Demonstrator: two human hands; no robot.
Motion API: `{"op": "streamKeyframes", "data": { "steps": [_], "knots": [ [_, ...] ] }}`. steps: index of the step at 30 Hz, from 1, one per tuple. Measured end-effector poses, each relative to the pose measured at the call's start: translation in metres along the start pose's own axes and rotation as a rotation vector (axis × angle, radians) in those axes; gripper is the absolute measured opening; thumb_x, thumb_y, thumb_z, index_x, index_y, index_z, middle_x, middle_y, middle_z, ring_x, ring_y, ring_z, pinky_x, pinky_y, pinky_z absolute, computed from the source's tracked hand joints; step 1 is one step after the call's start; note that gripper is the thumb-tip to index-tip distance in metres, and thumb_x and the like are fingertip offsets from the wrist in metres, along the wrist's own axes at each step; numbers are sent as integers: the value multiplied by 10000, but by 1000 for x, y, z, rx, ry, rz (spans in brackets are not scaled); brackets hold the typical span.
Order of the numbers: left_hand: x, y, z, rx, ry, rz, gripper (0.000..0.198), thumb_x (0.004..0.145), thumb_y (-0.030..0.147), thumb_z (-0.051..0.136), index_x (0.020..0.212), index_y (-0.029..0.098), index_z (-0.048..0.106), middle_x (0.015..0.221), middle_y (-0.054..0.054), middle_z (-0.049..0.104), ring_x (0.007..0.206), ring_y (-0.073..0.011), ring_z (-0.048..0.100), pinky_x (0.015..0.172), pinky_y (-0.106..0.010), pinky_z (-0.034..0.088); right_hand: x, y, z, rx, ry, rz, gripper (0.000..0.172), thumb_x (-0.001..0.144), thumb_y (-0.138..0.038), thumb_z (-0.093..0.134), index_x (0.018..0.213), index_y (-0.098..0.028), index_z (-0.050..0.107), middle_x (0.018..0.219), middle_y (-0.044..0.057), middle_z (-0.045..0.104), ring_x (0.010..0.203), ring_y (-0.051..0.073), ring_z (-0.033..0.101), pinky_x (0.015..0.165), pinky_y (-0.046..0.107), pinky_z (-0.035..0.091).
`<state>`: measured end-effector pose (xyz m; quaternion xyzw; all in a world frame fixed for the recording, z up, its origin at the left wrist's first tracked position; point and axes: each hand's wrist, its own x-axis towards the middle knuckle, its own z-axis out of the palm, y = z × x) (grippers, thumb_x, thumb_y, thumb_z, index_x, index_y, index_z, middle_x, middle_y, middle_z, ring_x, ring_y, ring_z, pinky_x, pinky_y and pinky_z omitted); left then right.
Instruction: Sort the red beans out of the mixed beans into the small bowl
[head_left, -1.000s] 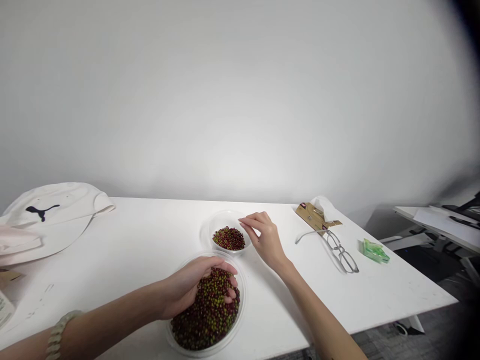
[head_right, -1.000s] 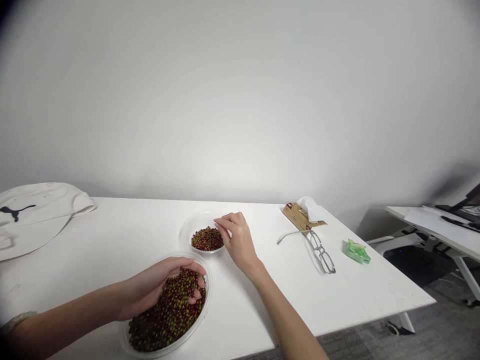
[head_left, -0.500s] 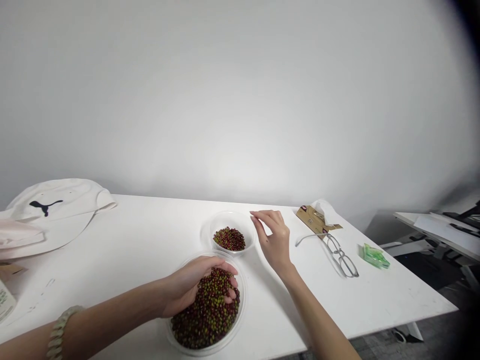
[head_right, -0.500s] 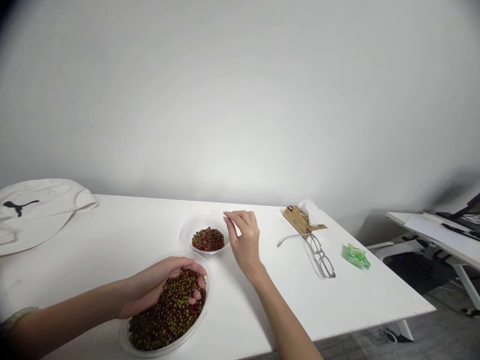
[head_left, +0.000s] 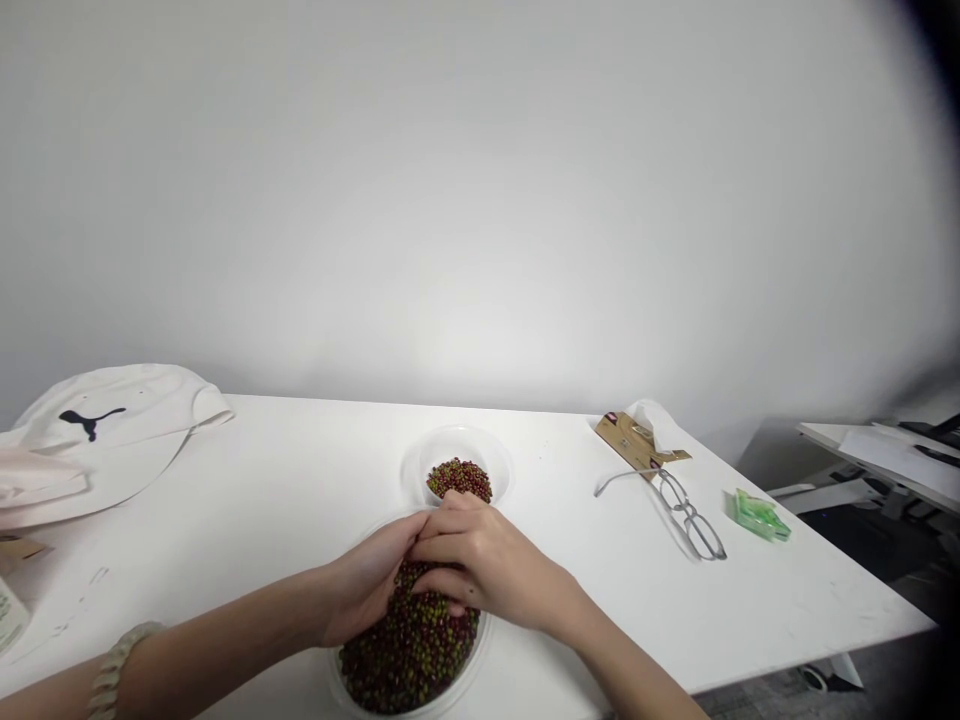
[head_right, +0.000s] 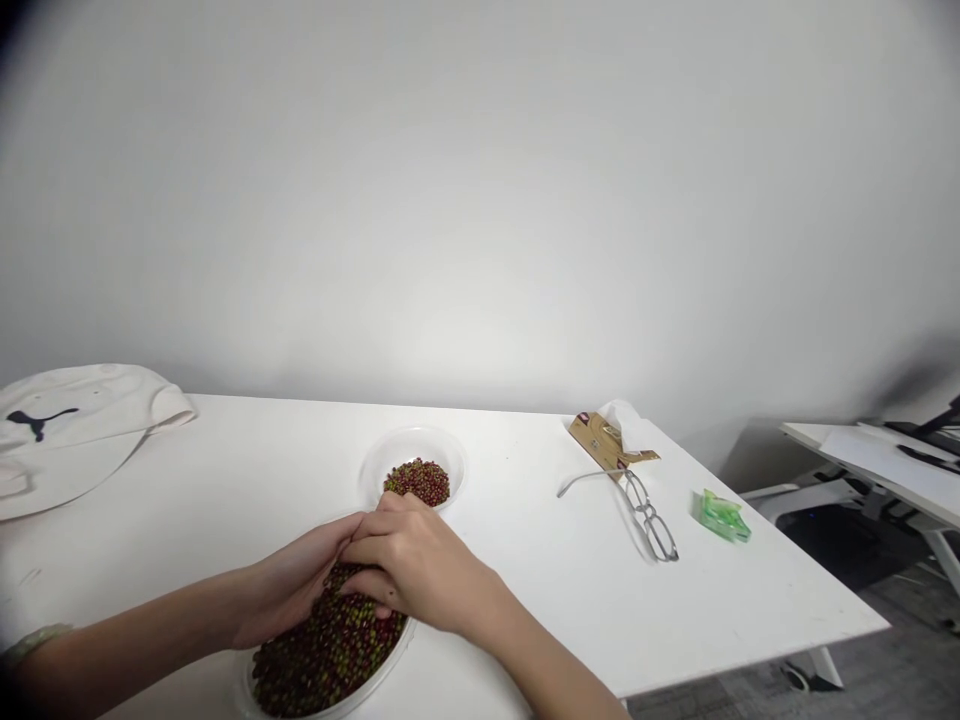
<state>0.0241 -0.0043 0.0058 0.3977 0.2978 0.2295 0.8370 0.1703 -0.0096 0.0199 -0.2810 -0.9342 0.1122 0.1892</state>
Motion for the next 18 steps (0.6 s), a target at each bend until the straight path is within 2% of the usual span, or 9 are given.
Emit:
{"op": "streamKeyframes", "data": {
  "steps": [5,8,16,18],
  "knots": [
    [0,1,2,6,15,-6,301,772,293,386,958,133,561,653,-31,637,635,-154,595,682,-281,435,0,1,0,-70,-57,10,159,851,-198,491,776,-170,628,815,19,607,760,153,426,727,280,348],
    [1,-1,0,20,9,8,294,770,308,390,919,134,574,638,-28,635,642,-158,594,688,-282,432,-1,1,0,-86,-51,10,162,842,-181,498,727,-169,612,786,14,597,743,148,409,713,273,349],
    [-1,-3,-3,61,-14,-8,365,776,383,358,686,128,604,619,-41,611,664,-165,572,717,-283,413,-4,4,0,88,36,-34,125,861,-165,465,882,-152,587,844,37,594,787,135,470,762,272,386],
    [-2,-1,-3,58,-18,-31,354,768,388,374,654,135,593,639,-39,607,682,-168,571,742,-294,408,-6,5,-5,172,107,-26,120,863,-163,460,883,-160,578,848,40,596,807,138,490,753,276,407]
  ]
}}
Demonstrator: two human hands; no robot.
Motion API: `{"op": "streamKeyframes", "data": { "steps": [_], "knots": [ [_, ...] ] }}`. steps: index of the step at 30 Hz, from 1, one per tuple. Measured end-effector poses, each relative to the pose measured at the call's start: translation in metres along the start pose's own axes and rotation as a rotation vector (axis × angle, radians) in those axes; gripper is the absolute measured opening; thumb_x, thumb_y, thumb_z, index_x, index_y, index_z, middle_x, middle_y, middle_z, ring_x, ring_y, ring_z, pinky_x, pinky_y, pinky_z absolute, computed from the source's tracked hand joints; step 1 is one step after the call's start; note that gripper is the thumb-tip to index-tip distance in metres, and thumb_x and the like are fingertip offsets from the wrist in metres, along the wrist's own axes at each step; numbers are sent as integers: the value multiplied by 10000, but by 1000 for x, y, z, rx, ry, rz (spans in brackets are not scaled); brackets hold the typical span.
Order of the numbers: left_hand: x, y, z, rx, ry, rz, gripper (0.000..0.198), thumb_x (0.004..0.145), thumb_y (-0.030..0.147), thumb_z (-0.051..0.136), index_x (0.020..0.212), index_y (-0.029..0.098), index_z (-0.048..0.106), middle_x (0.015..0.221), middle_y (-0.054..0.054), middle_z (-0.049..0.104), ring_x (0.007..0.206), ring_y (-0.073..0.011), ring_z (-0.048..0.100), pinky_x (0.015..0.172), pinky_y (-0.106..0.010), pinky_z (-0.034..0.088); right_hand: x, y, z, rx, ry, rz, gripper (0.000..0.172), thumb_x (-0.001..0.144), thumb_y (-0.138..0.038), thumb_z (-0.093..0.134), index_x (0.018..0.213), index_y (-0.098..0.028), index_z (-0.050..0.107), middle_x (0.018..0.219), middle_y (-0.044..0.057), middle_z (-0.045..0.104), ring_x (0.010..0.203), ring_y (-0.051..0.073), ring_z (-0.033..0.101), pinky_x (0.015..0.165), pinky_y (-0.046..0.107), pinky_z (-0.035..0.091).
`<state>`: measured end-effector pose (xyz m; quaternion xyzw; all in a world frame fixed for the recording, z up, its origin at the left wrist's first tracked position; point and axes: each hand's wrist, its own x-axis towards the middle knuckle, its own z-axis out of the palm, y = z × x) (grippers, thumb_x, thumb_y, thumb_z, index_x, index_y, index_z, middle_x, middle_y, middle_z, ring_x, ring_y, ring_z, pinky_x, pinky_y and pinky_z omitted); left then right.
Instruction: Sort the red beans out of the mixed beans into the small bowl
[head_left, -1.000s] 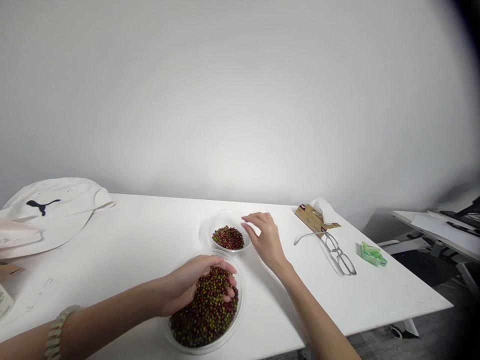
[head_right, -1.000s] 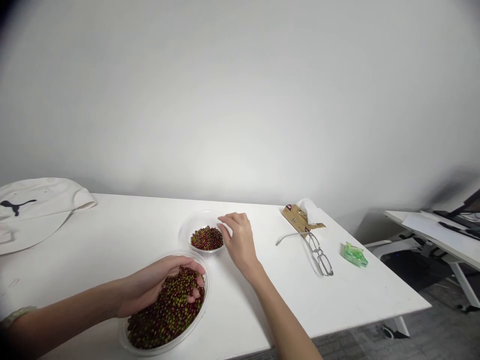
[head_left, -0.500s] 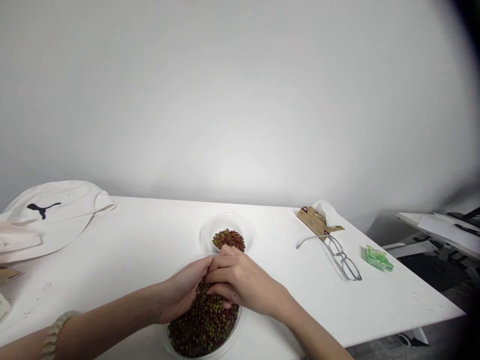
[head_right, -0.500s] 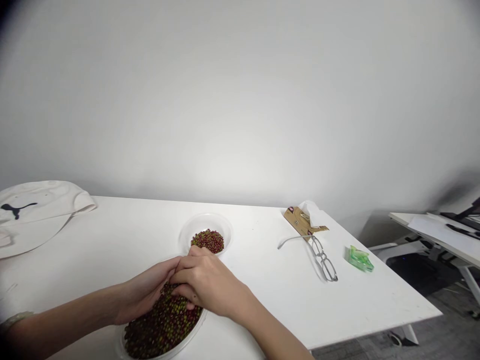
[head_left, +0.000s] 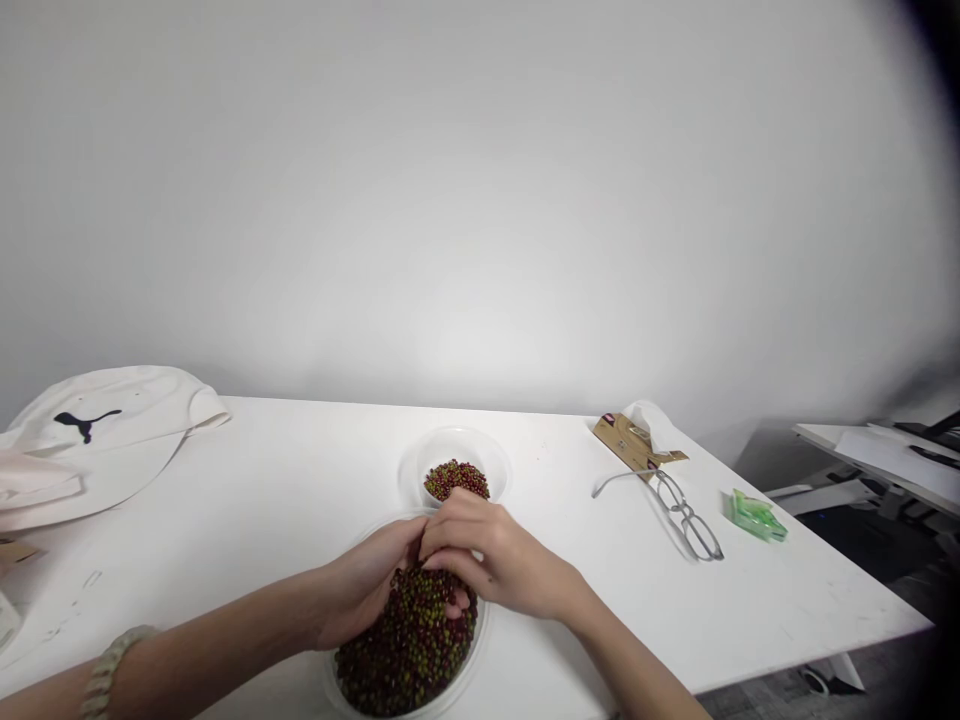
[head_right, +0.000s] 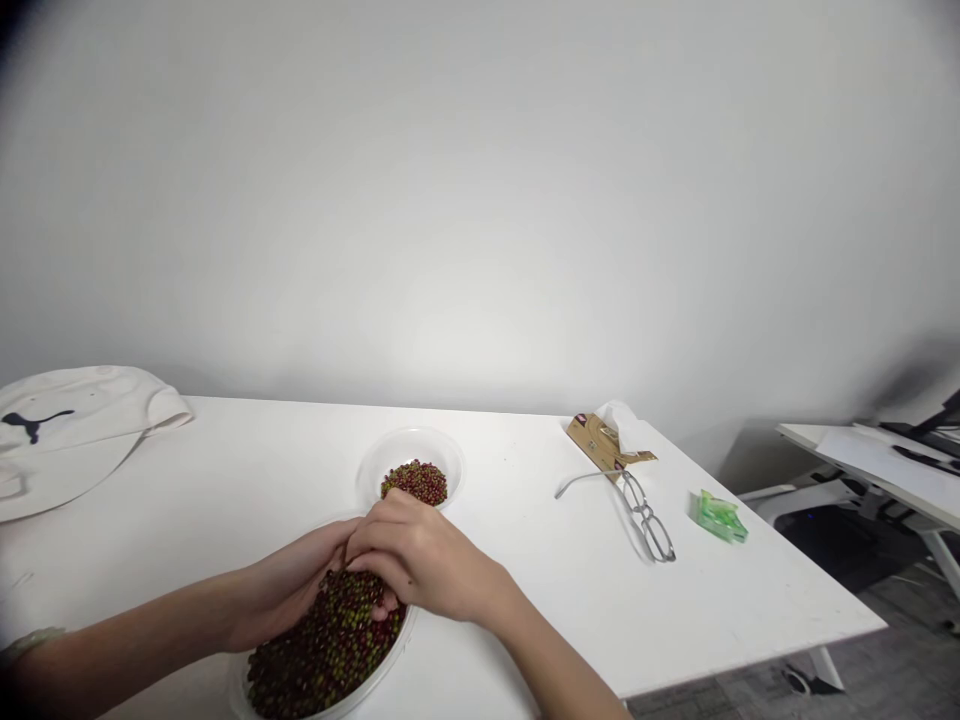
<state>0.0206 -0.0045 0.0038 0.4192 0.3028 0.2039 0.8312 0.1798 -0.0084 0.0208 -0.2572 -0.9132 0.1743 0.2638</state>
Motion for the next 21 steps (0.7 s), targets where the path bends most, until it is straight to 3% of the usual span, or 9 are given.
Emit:
{"op": "streamKeyframes", "data": {
  "steps": [3,6,8,14,21],
  "knots": [
    [-1,1,-2,-34,26,-45,320,757,421,402,734,162,588,734,-31,625,710,-168,576,780,-318,404,-5,6,-11,64,270,40,112,863,-171,457,870,-177,569,827,40,596,798,149,519,710,294,432],
    [-1,0,-5,-8,49,-60,344,751,459,413,822,171,586,773,-36,633,726,-169,581,809,-326,394,-10,24,-22,-79,575,122,92,854,-178,470,865,-185,561,810,44,597,736,154,525,658,300,435],
    [0,-2,-6,22,46,-54,355,753,461,413,850,167,587,768,-40,635,735,-174,583,825,-329,384,-12,41,-25,-277,556,190,106,858,-191,461,866,-182,566,811,54,598,747,166,518,667,311,431],
    [-1,-3,-8,19,6,-37,358,773,453,390,866,163,579,805,-49,634,756,-180,579,834,-340,371,-14,71,-21,-347,385,218,74,805,-174,552,753,-184,604,687,32,599,701,175,508,621,292,427],
    [-1,-6,-10,36,3,-20,373,762,457,397,882,158,583,809,-61,637,762,-184,579,840,-339,365,-15,67,-22,-402,482,224,123,873,-179,442,894,-177,563,856,63,579,809,182,486,719,324,419]
  ]
}}
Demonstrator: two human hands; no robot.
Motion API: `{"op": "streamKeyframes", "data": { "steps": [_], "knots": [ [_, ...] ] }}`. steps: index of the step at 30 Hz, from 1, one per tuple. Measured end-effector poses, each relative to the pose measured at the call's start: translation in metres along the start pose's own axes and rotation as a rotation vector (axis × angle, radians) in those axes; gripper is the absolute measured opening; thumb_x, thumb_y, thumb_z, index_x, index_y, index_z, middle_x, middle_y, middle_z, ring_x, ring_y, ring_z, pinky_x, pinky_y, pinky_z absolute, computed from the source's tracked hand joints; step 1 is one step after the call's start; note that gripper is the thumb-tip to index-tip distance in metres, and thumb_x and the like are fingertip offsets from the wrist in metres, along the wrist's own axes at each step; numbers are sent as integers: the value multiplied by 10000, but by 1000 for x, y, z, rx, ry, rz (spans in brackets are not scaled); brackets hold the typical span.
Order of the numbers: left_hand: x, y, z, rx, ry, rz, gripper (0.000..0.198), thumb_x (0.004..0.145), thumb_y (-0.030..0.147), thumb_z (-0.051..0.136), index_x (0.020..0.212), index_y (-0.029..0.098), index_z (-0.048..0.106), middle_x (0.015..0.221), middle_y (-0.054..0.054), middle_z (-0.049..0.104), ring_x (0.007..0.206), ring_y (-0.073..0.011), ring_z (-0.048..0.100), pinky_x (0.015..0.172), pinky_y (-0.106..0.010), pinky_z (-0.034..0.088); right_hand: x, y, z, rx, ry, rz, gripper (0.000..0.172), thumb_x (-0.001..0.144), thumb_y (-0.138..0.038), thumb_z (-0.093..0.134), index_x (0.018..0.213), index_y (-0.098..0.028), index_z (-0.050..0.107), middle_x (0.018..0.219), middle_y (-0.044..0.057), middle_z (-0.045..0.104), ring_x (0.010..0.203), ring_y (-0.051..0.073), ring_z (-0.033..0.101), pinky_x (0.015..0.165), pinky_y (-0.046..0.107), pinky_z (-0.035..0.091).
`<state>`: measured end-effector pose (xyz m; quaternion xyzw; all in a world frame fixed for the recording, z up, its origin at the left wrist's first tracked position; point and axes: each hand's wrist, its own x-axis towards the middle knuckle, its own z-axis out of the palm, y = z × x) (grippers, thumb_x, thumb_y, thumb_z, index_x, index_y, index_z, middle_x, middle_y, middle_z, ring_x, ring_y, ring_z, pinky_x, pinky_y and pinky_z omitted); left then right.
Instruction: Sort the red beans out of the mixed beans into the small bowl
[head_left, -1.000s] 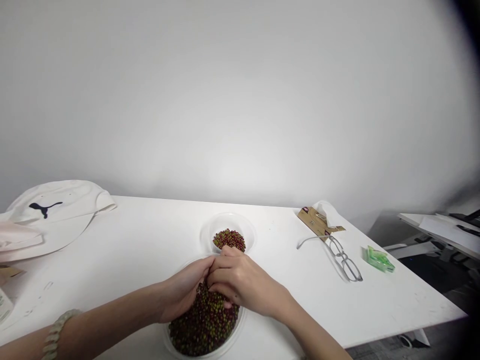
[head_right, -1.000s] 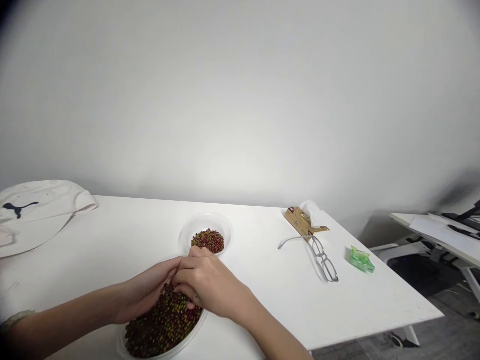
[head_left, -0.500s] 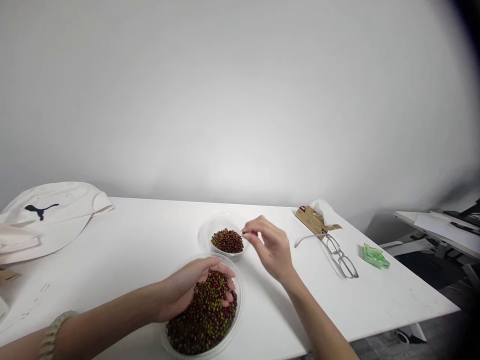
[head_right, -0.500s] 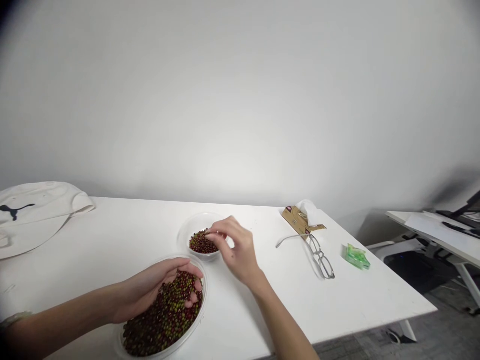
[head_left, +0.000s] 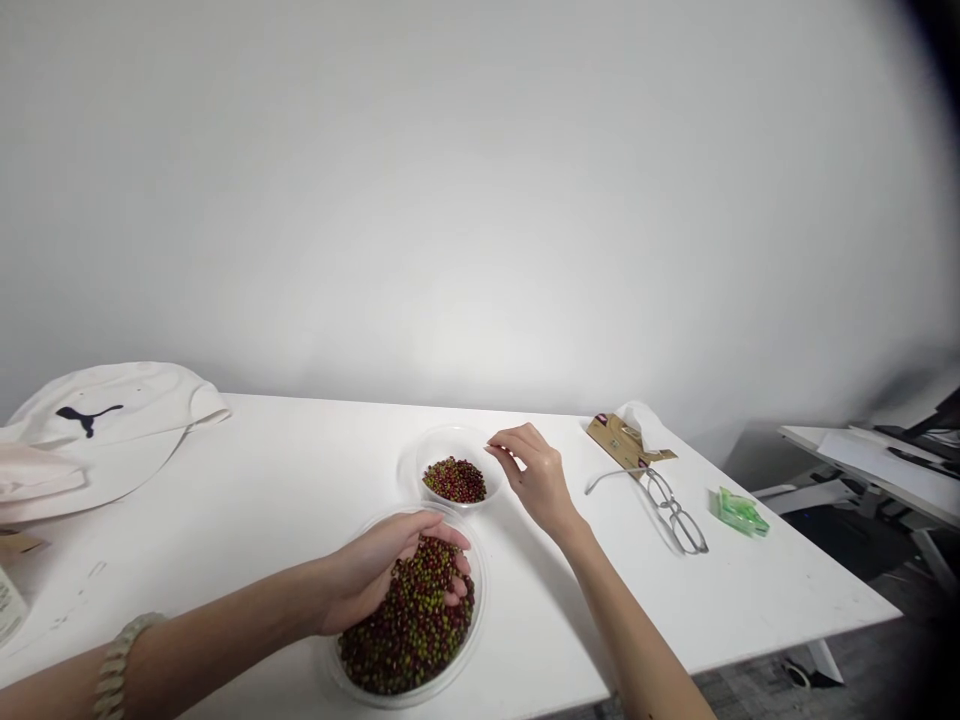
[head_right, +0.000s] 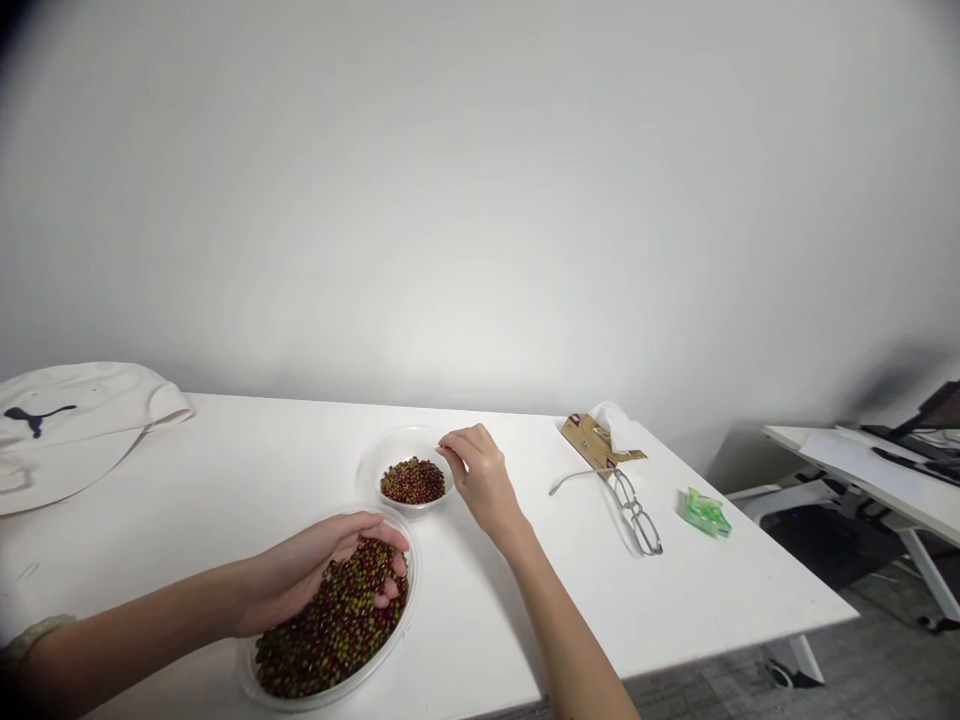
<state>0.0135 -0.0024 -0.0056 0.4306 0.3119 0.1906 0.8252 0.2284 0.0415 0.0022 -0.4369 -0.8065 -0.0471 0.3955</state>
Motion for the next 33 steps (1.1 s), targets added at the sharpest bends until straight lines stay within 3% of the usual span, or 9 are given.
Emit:
{"op": "streamKeyframes", "data": {
  "steps": [8,15,22,25,29,33],
  "knots": [
    [2,1,-1,-1,-8,-2,357,760,444,405,877,159,585,828,-62,635,766,-182,580,840,-336,370,-1,4,6,-55,-85,1,145,855,-157,467,881,-187,606,788,49,576,765,187,482,682,313,422],
    [3,-1,-1,-17,-25,-6,296,757,391,432,869,162,582,822,-49,633,762,-174,577,843,-333,374,0,2,4,-75,-44,45,281,852,-170,466,1125,-216,516,786,45,555,760,205,470,695,339,414],
    [2,1,1,-4,-14,-9,259,742,362,459,840,161,590,805,-41,630,738,-163,573,825,-316,382,0,4,2,-44,41,115,280,875,-181,421,1149,-191,478,876,67,558,822,208,467,742,363,402],
    [2,1,0,-8,-17,-13,260,742,360,458,835,156,590,798,-45,631,746,-169,576,828,-319,383,0,-3,2,-3,-25,97,191,830,-189,517,1012,-203,573,848,54,590,821,209,486,737,359,409],
    [2,2,1,-36,-13,-9,279,757,375,436,842,156,587,815,-46,630,732,-165,579,794,-315,402,0,-33,-1,118,-150,27,69,788,-218,595,850,-228,625,818,-2,625,794,154,522,727,281,428],
    [2,2,5,-24,-26,25,290,770,359,411,760,134,593,709,-50,621,665,-148,572,715,-282,425,-2,-67,-2,419,-452,-126,73,764,-264,624,798,-202,645,787,-21,642,778,128,511,762,261,396]
  ]
}}
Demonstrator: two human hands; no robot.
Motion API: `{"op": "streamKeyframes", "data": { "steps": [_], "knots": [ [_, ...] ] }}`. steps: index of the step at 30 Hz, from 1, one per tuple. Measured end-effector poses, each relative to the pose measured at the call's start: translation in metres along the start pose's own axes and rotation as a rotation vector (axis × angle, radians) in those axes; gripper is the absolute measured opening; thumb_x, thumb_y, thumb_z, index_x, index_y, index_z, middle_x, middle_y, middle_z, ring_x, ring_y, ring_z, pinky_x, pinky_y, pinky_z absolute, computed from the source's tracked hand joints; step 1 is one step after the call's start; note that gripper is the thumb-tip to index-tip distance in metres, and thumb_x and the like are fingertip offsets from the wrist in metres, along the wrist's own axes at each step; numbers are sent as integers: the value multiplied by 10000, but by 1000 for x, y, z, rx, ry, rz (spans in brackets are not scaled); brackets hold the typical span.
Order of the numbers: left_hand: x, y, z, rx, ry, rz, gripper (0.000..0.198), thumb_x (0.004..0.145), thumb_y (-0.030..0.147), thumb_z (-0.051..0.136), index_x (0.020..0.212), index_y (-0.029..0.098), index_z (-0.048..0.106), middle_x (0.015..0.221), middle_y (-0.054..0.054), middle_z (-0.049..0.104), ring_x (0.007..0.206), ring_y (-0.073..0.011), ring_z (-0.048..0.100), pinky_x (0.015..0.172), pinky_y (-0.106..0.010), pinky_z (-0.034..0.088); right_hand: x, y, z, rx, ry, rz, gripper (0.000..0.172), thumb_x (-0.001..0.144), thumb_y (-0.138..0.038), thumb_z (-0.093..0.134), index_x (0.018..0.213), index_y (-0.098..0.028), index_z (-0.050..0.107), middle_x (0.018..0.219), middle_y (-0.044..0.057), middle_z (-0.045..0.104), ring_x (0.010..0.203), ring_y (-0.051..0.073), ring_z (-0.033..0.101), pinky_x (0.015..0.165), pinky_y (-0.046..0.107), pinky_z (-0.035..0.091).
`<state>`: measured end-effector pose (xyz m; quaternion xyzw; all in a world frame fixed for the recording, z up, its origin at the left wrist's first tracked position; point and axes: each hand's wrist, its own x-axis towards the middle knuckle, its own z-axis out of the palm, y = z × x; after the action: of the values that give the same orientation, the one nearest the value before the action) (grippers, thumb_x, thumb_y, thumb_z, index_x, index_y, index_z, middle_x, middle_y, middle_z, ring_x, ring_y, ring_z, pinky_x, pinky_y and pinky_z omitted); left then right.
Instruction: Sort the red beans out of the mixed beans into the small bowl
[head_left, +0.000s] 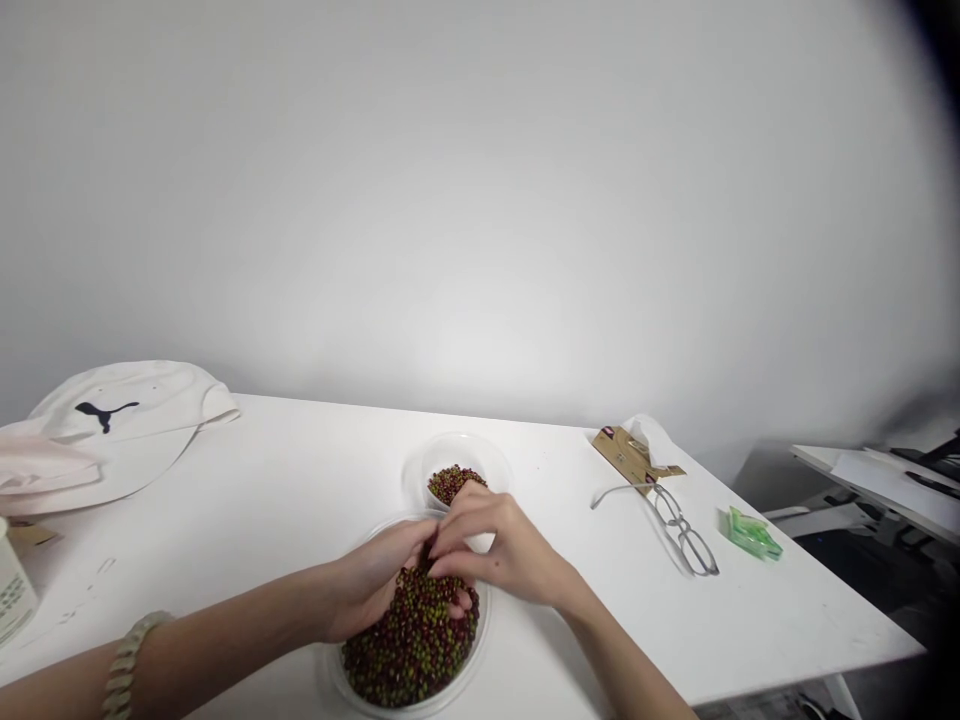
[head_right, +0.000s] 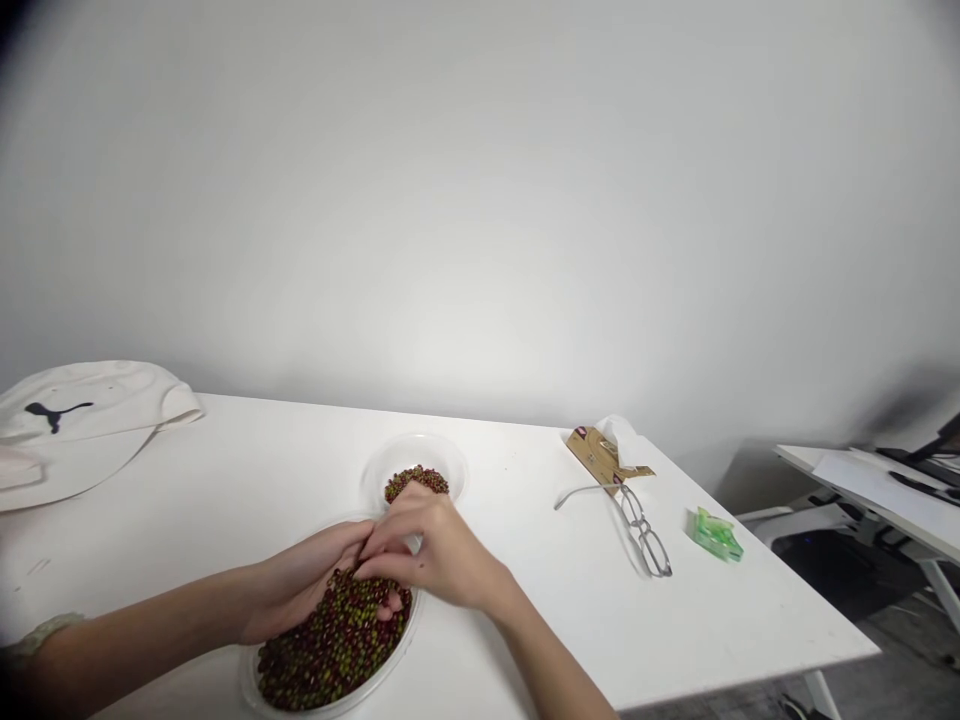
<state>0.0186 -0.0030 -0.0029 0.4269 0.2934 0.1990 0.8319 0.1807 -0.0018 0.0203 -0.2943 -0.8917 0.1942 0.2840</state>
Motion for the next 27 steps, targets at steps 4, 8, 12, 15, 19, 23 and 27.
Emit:
{"op": "streamKeyframes", "data": {
  "steps": [4,8,12,15,19,23,27],
  "knots": [
    [1,1,5,-46,18,43,280,769,377,432,878,166,578,702,-25,619,643,-144,580,674,-275,437,2,-9,9,-74,-94,-34,159,763,-326,614,839,-193,656,824,-7,644,808,155,469,771,294,353],
    [1,2,7,-77,0,53,239,759,320,444,893,167,570,719,-18,623,633,-137,584,634,-250,440,1,-8,10,-142,-154,-33,193,786,-358,576,846,-194,658,814,-1,634,808,155,449,765,288,336],
    [2,4,8,-96,-2,39,231,757,274,413,856,148,580,690,-16,625,555,-101,545,617,-233,431,-1,-7,10,-176,-186,-34,134,823,-280,551,817,-195,653,793,-14,628,798,146,436,767,279,326],
    [2,5,9,-90,10,38,231,754,277,412,827,143,586,682,-16,627,541,-95,527,633,-239,425,-3,-6,11,-196,-185,-29,95,823,-210,553,782,-185,635,791,-17,625,784,141,429,763,277,325],
    [1,4,9,-59,16,41,234,752,289,416,808,144,590,677,-20,630,572,-109,531,683,-261,418,-4,-6,11,-209,-177,-20,78,818,-165,546,763,-172,600,776,-14,617,757,136,423,746,271,336],
    [0,4,8,-8,15,40,280,770,303,364,784,141,592,653,-41,635,641,-146,555,720,-284,406,-3,-7,10,-187,-149,-30,89,843,-190,513,793,-166,582,799,5,611,777,139,439,763,276,349],
    [-1,5,8,29,-15,39,318,777,310,350,679,130,593,663,-57,634,666,-151,550,718,-263,396,-3,-7,7,-111,-115,-58,103,865,-171,466,842,-157,566,844,27,605,785,134,469,778,276,373]
  ]
}}
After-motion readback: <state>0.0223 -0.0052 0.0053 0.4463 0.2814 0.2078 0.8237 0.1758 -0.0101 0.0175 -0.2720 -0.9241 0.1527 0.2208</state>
